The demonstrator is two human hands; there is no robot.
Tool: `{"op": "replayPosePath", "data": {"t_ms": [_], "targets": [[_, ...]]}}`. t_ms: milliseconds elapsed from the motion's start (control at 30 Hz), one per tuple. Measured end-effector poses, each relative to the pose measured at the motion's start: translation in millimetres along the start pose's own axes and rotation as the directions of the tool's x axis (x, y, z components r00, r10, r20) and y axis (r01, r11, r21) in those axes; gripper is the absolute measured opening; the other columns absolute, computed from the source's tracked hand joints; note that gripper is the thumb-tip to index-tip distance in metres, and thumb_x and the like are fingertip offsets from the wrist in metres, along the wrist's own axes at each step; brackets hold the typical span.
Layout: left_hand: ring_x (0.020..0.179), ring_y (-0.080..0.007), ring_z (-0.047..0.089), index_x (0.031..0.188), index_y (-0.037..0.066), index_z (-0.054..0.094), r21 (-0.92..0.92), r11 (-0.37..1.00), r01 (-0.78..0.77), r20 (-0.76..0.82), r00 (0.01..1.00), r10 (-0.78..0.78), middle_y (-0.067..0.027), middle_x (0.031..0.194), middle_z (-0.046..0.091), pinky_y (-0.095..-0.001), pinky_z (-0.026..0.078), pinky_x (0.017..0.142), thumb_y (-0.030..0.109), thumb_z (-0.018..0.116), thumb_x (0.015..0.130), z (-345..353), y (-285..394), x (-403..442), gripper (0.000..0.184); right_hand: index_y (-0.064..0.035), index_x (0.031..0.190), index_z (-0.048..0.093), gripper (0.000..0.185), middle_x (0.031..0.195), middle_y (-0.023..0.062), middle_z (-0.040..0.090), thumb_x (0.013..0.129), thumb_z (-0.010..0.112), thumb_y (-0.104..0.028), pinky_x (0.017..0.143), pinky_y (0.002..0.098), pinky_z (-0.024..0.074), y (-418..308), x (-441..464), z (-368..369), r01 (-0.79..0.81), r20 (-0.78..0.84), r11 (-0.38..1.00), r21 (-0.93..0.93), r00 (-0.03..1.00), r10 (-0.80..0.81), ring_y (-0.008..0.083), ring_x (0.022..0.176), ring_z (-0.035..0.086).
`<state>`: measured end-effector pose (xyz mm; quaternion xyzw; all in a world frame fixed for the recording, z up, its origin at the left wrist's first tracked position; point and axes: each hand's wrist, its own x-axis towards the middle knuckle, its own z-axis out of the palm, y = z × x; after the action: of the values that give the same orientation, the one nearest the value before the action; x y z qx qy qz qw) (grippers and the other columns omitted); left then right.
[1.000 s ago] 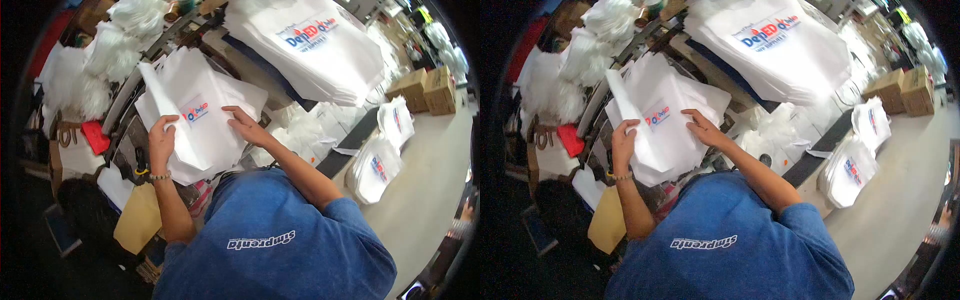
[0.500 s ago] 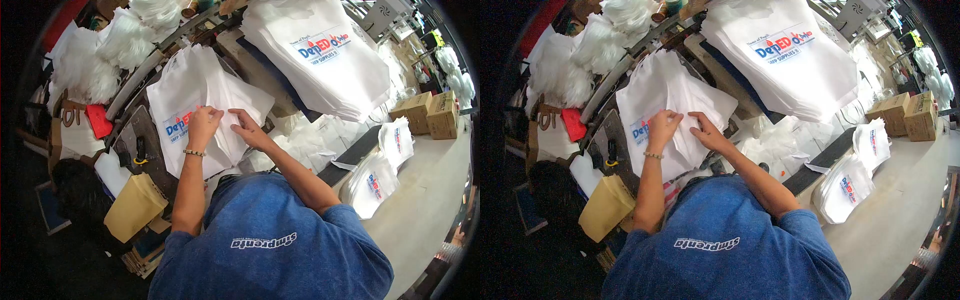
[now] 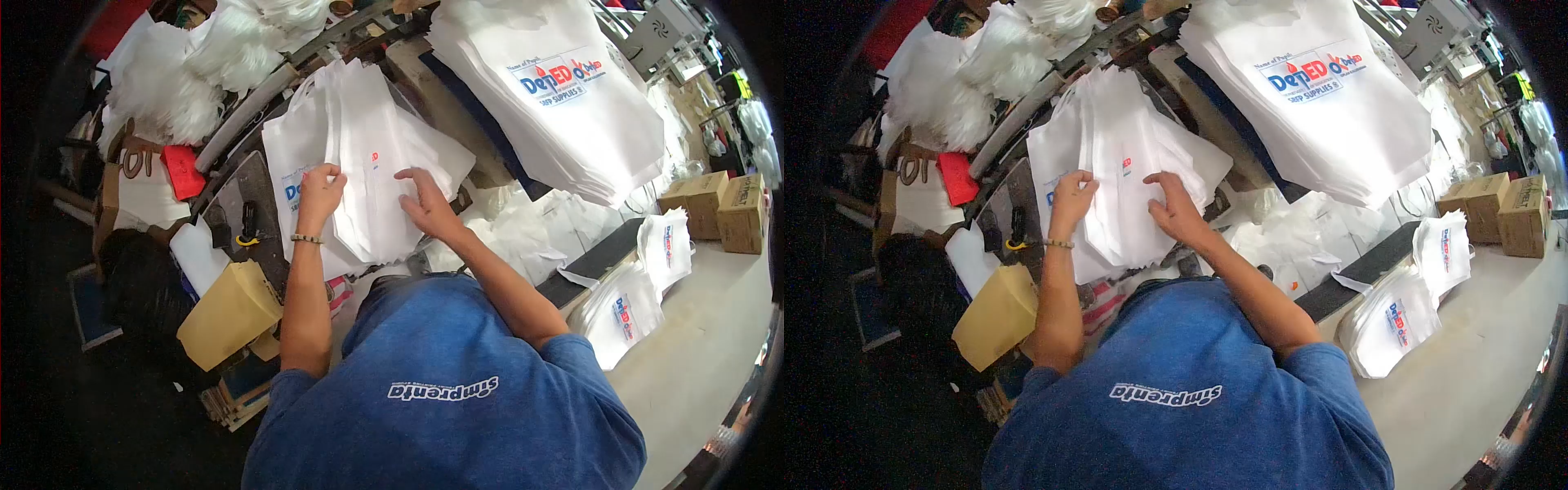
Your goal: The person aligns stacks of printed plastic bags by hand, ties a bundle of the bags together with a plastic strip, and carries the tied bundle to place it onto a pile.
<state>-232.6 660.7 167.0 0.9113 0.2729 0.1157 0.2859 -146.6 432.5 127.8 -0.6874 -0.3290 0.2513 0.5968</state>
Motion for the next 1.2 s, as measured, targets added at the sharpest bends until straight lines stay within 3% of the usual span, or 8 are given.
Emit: {"op": "replayPosePath", "data": {"t_ms": [33, 167, 267, 333, 567, 733, 867, 1200], "targets": [[0.068, -0.0206, 0.064, 0.094, -0.001, 0.069, 0.002, 1.0, 0.0, -0.003, 1.0, 0.0, -0.0149, 0.079, 0.069, -0.0334, 0.049, 0.065, 0.02, 0.069, 0.081, 0.0, 5.3, -1.7, 0.025, -0.0063, 0.124, 0.053, 0.036, 0.137, 0.0225, 0.04, 0.09, 0.059, -0.015, 0.098, 0.0387, 0.0416, -4.9, -0.7, 2.7, 0.138, -0.128, 0.96, -0.245, 0.977, -0.172, 0.0345, 0.115, 0.053], [0.068, -0.021, 0.064, 0.094, -0.001, 0.07, -0.016, 0.999, 0.029, -0.084, 0.996, -0.03, -0.0154, 0.082, 0.07, -0.033, 0.049, 0.066, 0.023, 0.069, 0.083, -4.0, 18.6, -9.3, 0.026, -0.0042, 0.114, 0.062, 0.031, 0.144, 0.0296, 0.028, 0.088, 0.063, -0.021, 0.104, 0.0436, 0.0378, -12.5, 6.8, 0.4, 0.186, -0.033, 0.949, -0.253, 0.979, -0.2, 0.047, 0.127, 0.041], [0.068, -0.0247, 0.065, 0.094, 0.0, 0.07, -0.066, 0.998, 0.019, -0.13, 0.991, -0.028, -0.0161, 0.082, 0.07, -0.0352, 0.05, 0.066, 0.024, 0.069, 0.084, -7.2, 25.7, -10.8, 0.026, -0.0026, 0.111, 0.067, 0.029, 0.147, 0.027, 0.028, 0.089, 0.063, -0.021, 0.108, 0.0436, 0.0347, -14.1, 13.1, -3.1, 0.111, 0.008, 0.975, -0.191, 0.994, -0.111, 0.0443, 0.134, 0.034], [0.068, -0.0279, 0.066, 0.095, 0.001, 0.07, -0.106, 0.994, 0.04, -0.148, 0.988, -0.055, -0.0168, 0.082, 0.07, -0.0372, 0.05, 0.067, 0.024, 0.068, 0.085, -8.8, 31.0, -11.2, 0.025, -0.0025, 0.115, 0.065, 0.031, 0.151, 0.0238, 0.027, 0.093, 0.059, -0.024, 0.109, 0.0424, 0.0333, -9.0, 19.8, -5.9, 0.046, 0.123, 0.988, 0.148, 0.99, -0.064, 0.039, 0.137, 0.035], [0.067, -0.0217, 0.061, 0.103, 0.007, 0.069, -0.109, 0.992, 0.065, 0.077, 0.995, -0.057, -0.0139, 0.089, 0.07, -0.0353, 0.048, 0.066, 0.014, 0.069, 0.082, -24.3, 40.8, -19.8, 0.022, -0.0009, 0.123, 0.059, 0.042, 0.147, 0.019, 0.038, 0.101, 0.046, -0.033, 0.107, 0.0381, 0.0343, -4.7, 18.3, 0.7, 0.219, 0.081, 0.976, -0.012, 0.973, -0.218, 0.0278, 0.134, 0.04], [0.084, -0.034, 0.066, 0.101, 0.008, 0.068, -0.01, 1.0, -0.021, 0.053, 0.998, 0.021, -0.0178, 0.095, 0.069, -0.0411, 0.051, 0.074, 0.001, 0.058, 0.079, -51.9, 36.4, -24.9, 0.025, 0.0032, 0.117, 0.058, 0.041, 0.103, 0.0203, 0.066, 0.091, 0.059, -0.028, 0.084, 0.0344, 0.0475, -32.5, 20.3, -4.7, -0.3, 0.015, 0.945, 0.128, 0.954, 0.301, 0.0272, 0.092, 0.064], [0.087, -0.038, 0.064, 0.099, 0.007, 0.069, 0.227, 0.968, -0.106, -0.059, 0.991, 0.122, -0.0193, 0.095, 0.067, -0.0455, 0.05, 0.077, -0.002, 0.053, 0.078, -82.3, 46.1, -25.3, 0.027, 0.0027, 0.106, 0.06, 0.034, 0.091, 0.0067, 0.063, 0.091, 0.061, -0.028, 0.077, 0.0292, 0.0459, -15.3, 29.2, -7.5, -0.243, 0.255, 0.969, 0.032, 0.94, 0.227, 0.0135, 0.083, 0.057], [0.094, -0.0377, 0.063, 0.1, 0.004, 0.068, 0.245, 0.957, -0.156, -0.006, 0.987, 0.163, -0.0197, 0.099, 0.067, -0.045, 0.051, 0.082, -0.003, 0.053, 0.077, -58.0, 27.4, -21.8, 0.029, 0.002, 0.117, 0.058, 0.03, 0.101, 0.0056, 0.066, 0.093, 0.059, -0.017, 0.08, 0.0265, 0.0479, 15.1, 26.0, -4.9, -0.333, 0.306, 0.91, 0.247, 0.918, 0.253, 0.0106, 0.088, 0.06]]}}
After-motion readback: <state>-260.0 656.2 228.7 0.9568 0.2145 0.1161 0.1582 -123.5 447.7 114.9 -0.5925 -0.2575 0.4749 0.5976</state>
